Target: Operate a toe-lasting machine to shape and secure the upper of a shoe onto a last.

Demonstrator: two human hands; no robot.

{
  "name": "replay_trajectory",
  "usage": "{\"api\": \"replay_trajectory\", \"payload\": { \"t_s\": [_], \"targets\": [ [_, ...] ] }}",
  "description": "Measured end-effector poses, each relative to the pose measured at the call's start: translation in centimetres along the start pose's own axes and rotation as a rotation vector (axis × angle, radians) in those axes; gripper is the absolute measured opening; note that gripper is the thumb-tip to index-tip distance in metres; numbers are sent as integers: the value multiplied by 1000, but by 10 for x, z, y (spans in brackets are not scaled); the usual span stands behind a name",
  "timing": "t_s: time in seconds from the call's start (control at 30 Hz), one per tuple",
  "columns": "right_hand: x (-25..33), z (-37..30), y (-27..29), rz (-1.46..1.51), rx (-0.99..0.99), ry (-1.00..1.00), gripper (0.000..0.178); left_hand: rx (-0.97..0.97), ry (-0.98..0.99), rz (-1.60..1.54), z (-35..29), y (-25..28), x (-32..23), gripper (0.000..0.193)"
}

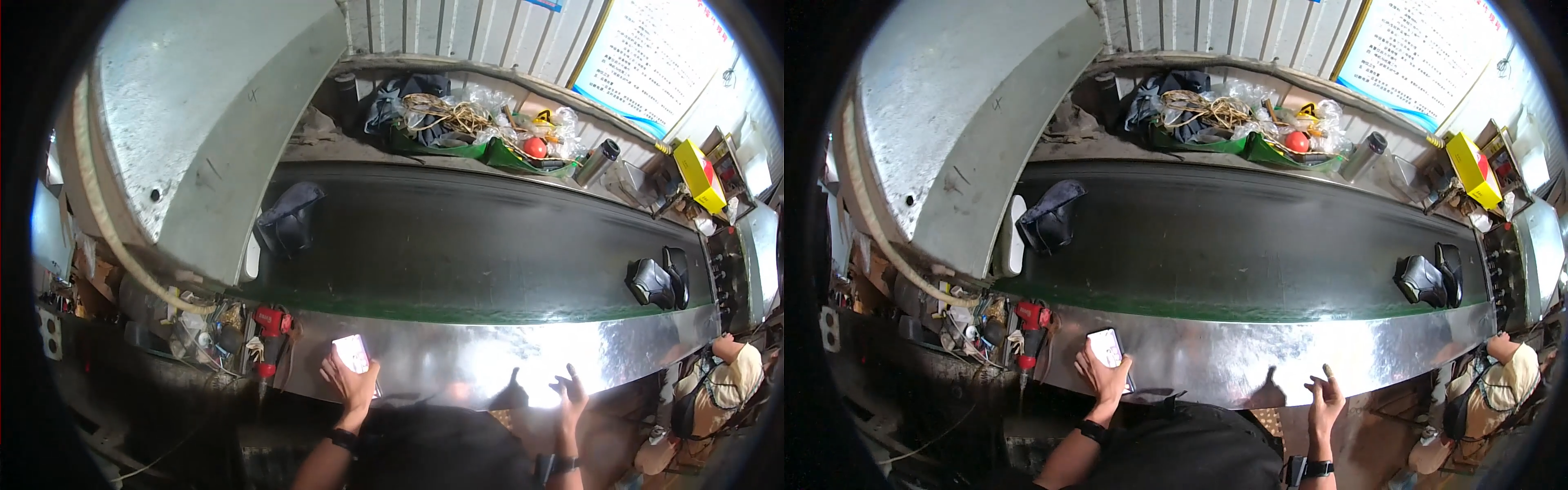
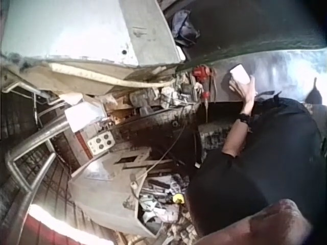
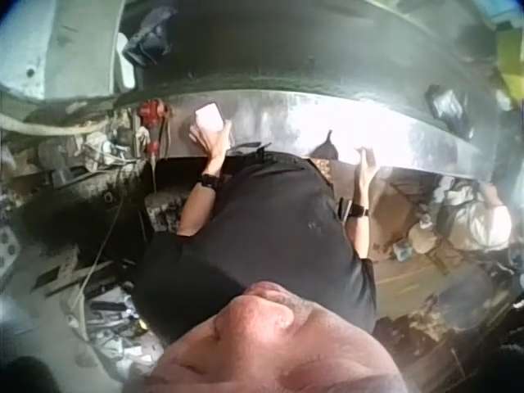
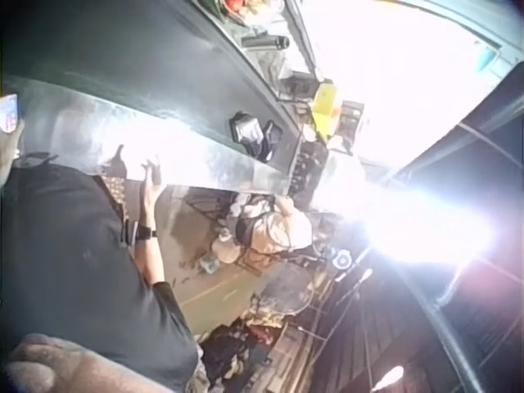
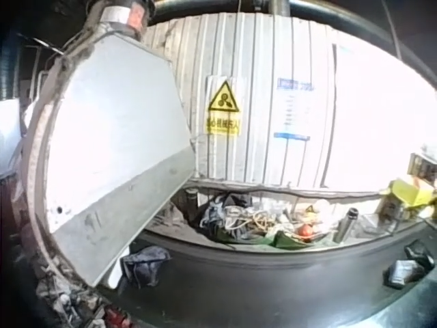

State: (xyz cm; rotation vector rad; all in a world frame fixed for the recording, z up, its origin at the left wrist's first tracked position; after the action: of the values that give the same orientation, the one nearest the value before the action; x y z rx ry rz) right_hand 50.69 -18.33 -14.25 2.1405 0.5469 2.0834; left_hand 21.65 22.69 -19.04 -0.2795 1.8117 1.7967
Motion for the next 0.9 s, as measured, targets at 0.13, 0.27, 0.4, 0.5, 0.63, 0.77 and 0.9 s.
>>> {"api": "replay_trajectory", "payload": {
  "t_s": [0.13,0.27,0.4,0.5,0.63,0.77,0.9],
  "targets": [
    [6,13,-11,62,-3,-95,41,35,-12,6,2,-3,4,82],
    [29,36,-40,11,84,-17,41,93,-19,15,14,-5,8,93],
    [62,70,-78,-134,282,54,43,-78,-114,-216,150,28,-24,115],
    [94,88,-150,-205,529,37,47,-190,-175,88,298,47,-28,110],
    [124,73,-224,-228,758,57,60,525,-354,225,370,3,-34,52],
    [116,58,-231,128,848,-378,101,1027,-395,-339,285,-42,-166,61],
    [93,41,-212,405,572,-543,92,57,-403,-46,374,9,-40,59]
  ]
}}
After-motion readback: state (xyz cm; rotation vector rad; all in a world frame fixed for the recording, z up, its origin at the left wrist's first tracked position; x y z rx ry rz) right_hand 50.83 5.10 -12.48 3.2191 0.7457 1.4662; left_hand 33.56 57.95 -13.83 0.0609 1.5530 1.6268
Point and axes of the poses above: each hand's wrist, its own z-axis towards the middle knuckle, its own y-axis out of the back of the hand, x = y × z, the point moved 7 cm from there along z, towards the middle knuckle, and after that the axes turned 1 degree about -y, right-handed, at the moved point
